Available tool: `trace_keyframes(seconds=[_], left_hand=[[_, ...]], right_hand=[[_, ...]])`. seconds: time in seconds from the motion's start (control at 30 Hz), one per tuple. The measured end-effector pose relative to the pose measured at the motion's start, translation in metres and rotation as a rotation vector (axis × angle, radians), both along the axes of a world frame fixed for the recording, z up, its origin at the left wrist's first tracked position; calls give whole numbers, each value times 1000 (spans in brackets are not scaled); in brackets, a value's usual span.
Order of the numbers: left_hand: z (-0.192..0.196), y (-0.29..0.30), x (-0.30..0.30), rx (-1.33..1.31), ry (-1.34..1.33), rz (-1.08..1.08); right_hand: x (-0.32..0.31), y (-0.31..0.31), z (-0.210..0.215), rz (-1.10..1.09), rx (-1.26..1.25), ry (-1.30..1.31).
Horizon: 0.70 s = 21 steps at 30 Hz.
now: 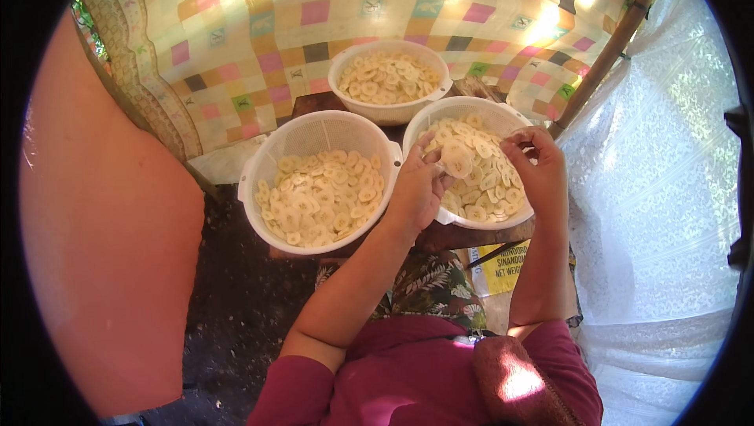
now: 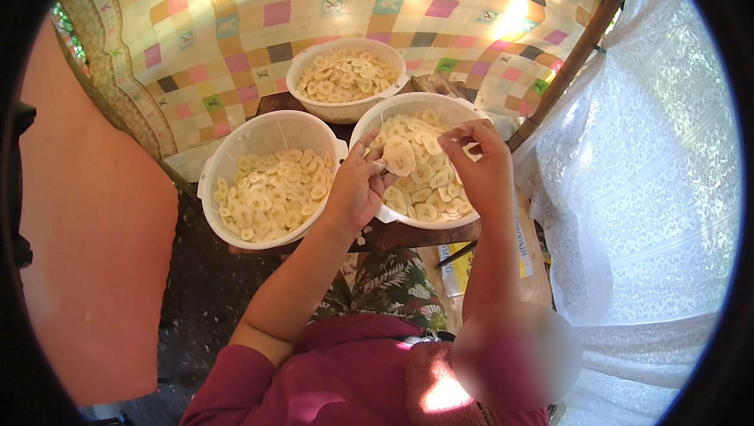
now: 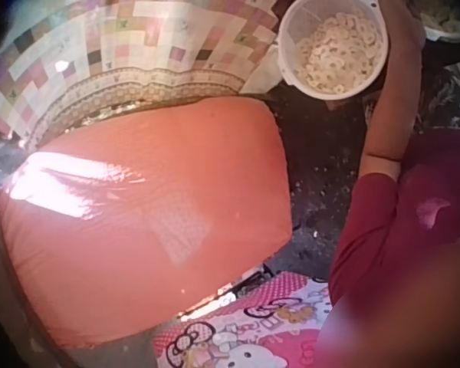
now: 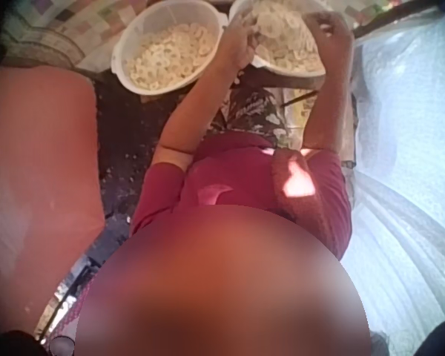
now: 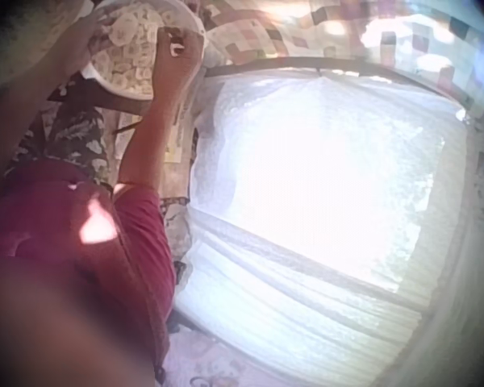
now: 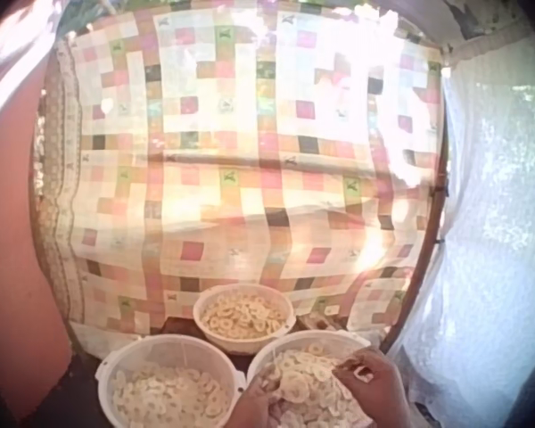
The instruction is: The person sorts sliced banana pieces by hand, separating them between two white colanders on a table. The person repeatedly picks up slices, inspects them, and places them into one of the colanders.
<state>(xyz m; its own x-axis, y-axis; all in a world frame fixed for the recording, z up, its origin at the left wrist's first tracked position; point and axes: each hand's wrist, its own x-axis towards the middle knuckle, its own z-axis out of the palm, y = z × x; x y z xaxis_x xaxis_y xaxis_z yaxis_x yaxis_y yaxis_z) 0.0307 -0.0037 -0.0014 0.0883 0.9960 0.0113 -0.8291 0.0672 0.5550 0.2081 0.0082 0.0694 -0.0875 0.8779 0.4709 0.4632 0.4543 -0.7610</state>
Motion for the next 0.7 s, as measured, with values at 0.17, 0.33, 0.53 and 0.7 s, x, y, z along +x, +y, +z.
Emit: trace_keyframes(seconds=[0.17,0.33,0.53,0.7], left_hand=[[-3,2,-2,4,21,-23],[-6,2,-4,25,54,-32],[-1,-2,0,-4,26,-7],[0,0,-1,-25,-11,-9]], right_hand=[[-14,2,-18,64,1,-151],[-30,-2,-31,63,18,-231],[-3,5,-8,99,-171,82],[7,13,0,-168,143,-146]])
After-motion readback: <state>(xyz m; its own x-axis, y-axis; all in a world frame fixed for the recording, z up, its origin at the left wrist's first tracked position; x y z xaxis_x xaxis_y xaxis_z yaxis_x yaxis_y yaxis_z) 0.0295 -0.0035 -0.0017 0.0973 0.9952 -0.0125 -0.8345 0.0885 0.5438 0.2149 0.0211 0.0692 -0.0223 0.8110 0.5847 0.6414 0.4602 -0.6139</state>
